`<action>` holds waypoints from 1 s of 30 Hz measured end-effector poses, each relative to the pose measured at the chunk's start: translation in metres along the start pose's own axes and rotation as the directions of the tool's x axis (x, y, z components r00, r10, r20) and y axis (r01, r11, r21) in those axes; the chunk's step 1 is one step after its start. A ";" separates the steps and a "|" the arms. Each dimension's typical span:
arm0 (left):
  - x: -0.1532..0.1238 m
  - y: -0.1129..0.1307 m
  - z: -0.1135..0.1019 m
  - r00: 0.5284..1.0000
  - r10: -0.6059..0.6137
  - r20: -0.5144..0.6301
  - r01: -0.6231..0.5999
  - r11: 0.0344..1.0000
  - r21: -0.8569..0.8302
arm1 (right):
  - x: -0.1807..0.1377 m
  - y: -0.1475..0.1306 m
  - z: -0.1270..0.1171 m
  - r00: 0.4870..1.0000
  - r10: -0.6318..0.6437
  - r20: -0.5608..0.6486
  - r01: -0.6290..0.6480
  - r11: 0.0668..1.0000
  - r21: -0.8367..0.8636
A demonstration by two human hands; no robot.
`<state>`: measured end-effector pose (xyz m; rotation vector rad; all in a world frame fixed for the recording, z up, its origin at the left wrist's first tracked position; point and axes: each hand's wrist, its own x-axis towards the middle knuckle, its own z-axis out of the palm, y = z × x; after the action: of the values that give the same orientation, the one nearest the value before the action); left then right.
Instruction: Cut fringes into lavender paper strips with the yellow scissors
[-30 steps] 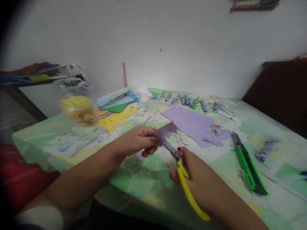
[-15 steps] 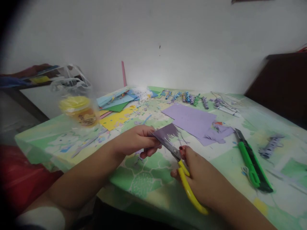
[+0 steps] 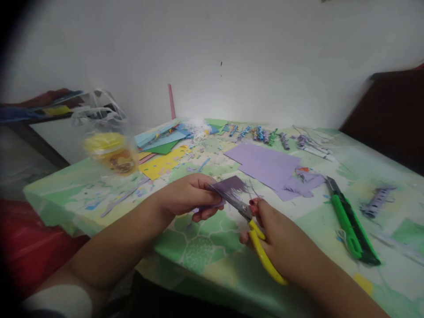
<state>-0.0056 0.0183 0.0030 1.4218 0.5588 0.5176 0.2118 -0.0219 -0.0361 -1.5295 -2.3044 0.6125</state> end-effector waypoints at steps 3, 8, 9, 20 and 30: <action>0.000 0.000 0.002 0.997 0.037 -0.070 -0.038 0.999 -0.006 | 0.000 0.000 -0.003 1.000 -0.010 0.007 0.010 1.000 0.029; 0.001 0.002 0.006 0.968 0.101 -0.229 -0.086 0.994 0.075 | -0.001 0.000 -0.006 1.000 0.014 -0.004 -0.013 0.998 0.055; 0.001 0.002 0.007 0.962 0.111 -0.250 -0.082 0.989 0.123 | -0.001 0.000 -0.007 1.000 0.022 -0.010 -0.021 0.998 0.057; -0.002 0.001 0.015 0.933 0.169 -0.318 -0.014 0.900 0.437 | -0.002 -0.002 -0.006 0.998 0.053 -0.046 -0.050 0.997 0.063; -0.004 0.004 0.017 0.945 0.157 -0.287 -0.012 0.893 0.450 | -0.003 -0.002 -0.004 0.999 0.038 -0.002 -0.038 0.995 0.089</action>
<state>0.0021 0.0034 0.0082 1.8186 0.9200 0.7298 0.2140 -0.0248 -0.0316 -1.5355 -2.2185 0.7119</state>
